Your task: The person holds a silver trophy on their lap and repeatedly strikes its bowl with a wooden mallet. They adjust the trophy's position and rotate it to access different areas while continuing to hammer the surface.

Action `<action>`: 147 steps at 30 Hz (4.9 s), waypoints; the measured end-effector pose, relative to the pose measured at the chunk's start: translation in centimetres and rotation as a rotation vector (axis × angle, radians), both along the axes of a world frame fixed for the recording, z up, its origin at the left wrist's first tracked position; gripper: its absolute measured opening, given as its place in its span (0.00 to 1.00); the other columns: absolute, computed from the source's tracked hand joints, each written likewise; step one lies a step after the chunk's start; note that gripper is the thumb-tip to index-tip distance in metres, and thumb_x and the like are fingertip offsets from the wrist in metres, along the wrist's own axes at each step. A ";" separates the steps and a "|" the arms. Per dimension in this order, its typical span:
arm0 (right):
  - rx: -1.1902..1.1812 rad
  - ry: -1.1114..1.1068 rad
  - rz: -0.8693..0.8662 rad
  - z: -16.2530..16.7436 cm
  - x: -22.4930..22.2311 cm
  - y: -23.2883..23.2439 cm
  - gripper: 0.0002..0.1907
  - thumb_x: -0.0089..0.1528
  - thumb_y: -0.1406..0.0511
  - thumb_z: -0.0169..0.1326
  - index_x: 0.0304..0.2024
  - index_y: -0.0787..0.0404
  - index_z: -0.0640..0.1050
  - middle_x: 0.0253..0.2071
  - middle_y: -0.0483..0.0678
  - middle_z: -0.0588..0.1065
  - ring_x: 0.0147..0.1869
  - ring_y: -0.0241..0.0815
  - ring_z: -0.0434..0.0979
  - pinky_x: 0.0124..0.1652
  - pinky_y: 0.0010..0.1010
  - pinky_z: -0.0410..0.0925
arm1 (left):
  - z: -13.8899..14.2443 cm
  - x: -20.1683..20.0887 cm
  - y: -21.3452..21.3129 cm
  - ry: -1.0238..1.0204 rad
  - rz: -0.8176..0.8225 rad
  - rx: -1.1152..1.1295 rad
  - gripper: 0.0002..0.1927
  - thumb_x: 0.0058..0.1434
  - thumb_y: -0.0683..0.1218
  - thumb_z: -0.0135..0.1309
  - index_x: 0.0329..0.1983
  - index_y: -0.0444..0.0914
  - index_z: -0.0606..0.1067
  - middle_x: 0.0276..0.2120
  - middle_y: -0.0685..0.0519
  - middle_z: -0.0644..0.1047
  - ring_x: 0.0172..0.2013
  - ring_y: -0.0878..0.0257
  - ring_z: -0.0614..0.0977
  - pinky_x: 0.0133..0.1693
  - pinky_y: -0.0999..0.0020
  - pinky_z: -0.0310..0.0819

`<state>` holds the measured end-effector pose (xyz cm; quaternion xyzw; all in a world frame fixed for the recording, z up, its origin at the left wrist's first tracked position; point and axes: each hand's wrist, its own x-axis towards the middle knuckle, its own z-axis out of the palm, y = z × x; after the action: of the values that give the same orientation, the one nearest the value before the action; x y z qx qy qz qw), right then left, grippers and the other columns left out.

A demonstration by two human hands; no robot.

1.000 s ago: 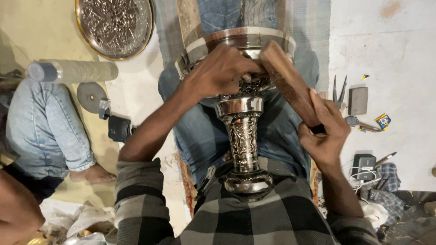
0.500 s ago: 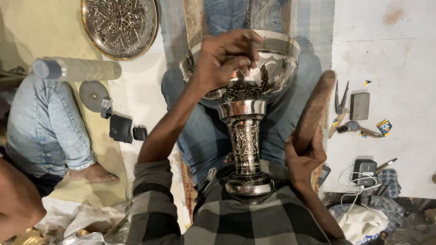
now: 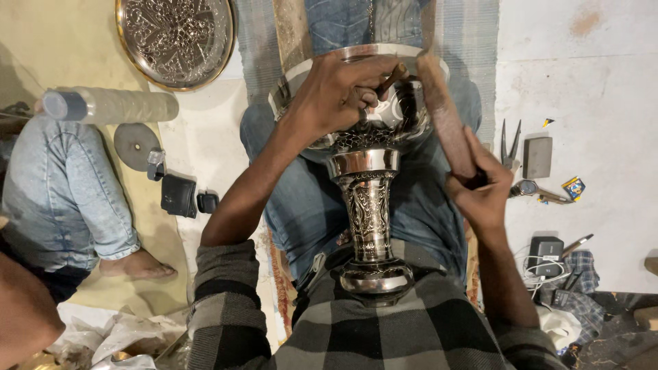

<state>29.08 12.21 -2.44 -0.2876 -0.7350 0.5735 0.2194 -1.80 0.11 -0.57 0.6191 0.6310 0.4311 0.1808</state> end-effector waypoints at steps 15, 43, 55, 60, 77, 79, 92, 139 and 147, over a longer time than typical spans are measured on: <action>0.358 -0.069 0.330 8.0 -5.3 8.4 0.35 0.54 0.78 0.54 0.66 0.66 0.77 0.46 0.54 0.78 0.45 0.35 0.77 0.46 0.21 0.69 | -0.1 0.7 -1.1 -0.023 0.114 -0.162 0.27 0.55 0.26 0.46 0.55 0.36 0.78 0.49 0.44 0.84 0.46 0.59 0.90 0.46 0.67 0.90; 0.749 -0.339 0.675 15.5 -11.1 8.5 0.42 0.49 0.73 0.56 0.69 0.54 0.73 0.40 0.50 0.77 0.25 0.41 0.76 0.26 0.38 0.69 | 0.1 6.6 -3.2 -0.123 0.576 0.148 0.22 0.57 0.29 0.46 0.55 0.30 0.74 0.46 0.39 0.81 0.42 0.55 0.88 0.43 0.65 0.86; 1.475 -0.725 0.805 19.9 -14.1 5.3 0.44 0.54 0.62 0.61 0.73 0.34 0.67 0.40 0.39 0.78 0.24 0.33 0.74 0.17 0.27 0.63 | -0.8 10.9 -1.5 -0.254 0.931 0.344 0.18 0.60 0.26 0.43 0.48 0.33 0.75 0.38 0.50 0.83 0.37 0.65 0.86 0.36 0.75 0.82; 1.426 -0.505 0.781 20.2 -14.7 4.3 0.43 0.55 0.65 0.59 0.74 0.39 0.68 0.43 0.45 0.78 0.27 0.36 0.74 0.19 0.27 0.62 | -0.6 11.4 -1.8 -0.282 0.963 0.345 0.18 0.58 0.26 0.42 0.48 0.30 0.74 0.38 0.49 0.82 0.39 0.67 0.84 0.43 0.74 0.80; 0.266 0.070 0.516 13.5 -10.8 7.0 0.35 0.58 0.75 0.56 0.70 0.59 0.70 0.48 0.53 0.77 0.45 0.42 0.79 0.47 0.30 0.69 | 0.2 10.1 -2.2 -0.214 0.786 0.206 0.27 0.60 0.26 0.42 0.61 0.33 0.74 0.45 0.45 0.83 0.39 0.64 0.86 0.42 0.71 0.85; 0.441 0.062 0.532 14.5 -10.6 7.6 0.39 0.53 0.76 0.55 0.69 0.63 0.68 0.43 0.54 0.75 0.41 0.41 0.75 0.43 0.30 0.68 | -0.1 9.7 -2.4 -0.150 0.784 0.147 0.23 0.63 0.27 0.45 0.58 0.35 0.75 0.44 0.47 0.83 0.37 0.64 0.87 0.38 0.72 0.84; 0.630 0.067 0.542 12.9 -10.2 7.4 0.39 0.58 0.76 0.54 0.73 0.57 0.68 0.49 0.51 0.76 0.42 0.40 0.76 0.39 0.28 0.68 | 0.9 6.3 -2.9 0.067 0.501 0.071 0.29 0.46 0.30 0.47 0.54 0.36 0.76 0.40 0.44 0.84 0.43 0.49 0.88 0.48 0.58 0.83; 0.137 -0.039 -0.369 -2.2 4.1 -10.1 0.36 0.60 0.79 0.58 0.72 0.73 0.65 0.59 0.56 0.74 0.65 0.42 0.73 0.62 0.31 0.66 | 2.7 -0.4 2.6 0.261 -0.489 -0.086 0.34 0.47 0.28 0.58 0.56 0.47 0.78 0.26 0.56 0.80 0.24 0.61 0.79 0.24 0.61 0.70; 0.394 -0.026 -0.270 -3.2 4.3 -9.7 0.34 0.56 0.78 0.58 0.66 0.70 0.70 0.52 0.58 0.77 0.57 0.47 0.78 0.57 0.36 0.72 | 3.2 -0.5 2.7 0.240 -0.578 -0.034 0.30 0.49 0.30 0.58 0.53 0.49 0.79 0.30 0.58 0.82 0.28 0.62 0.82 0.26 0.60 0.71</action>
<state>33.35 2.56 -5.66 -0.3423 -0.7904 0.3805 0.3366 -2.25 2.84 2.59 0.8163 0.4529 0.2748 0.2304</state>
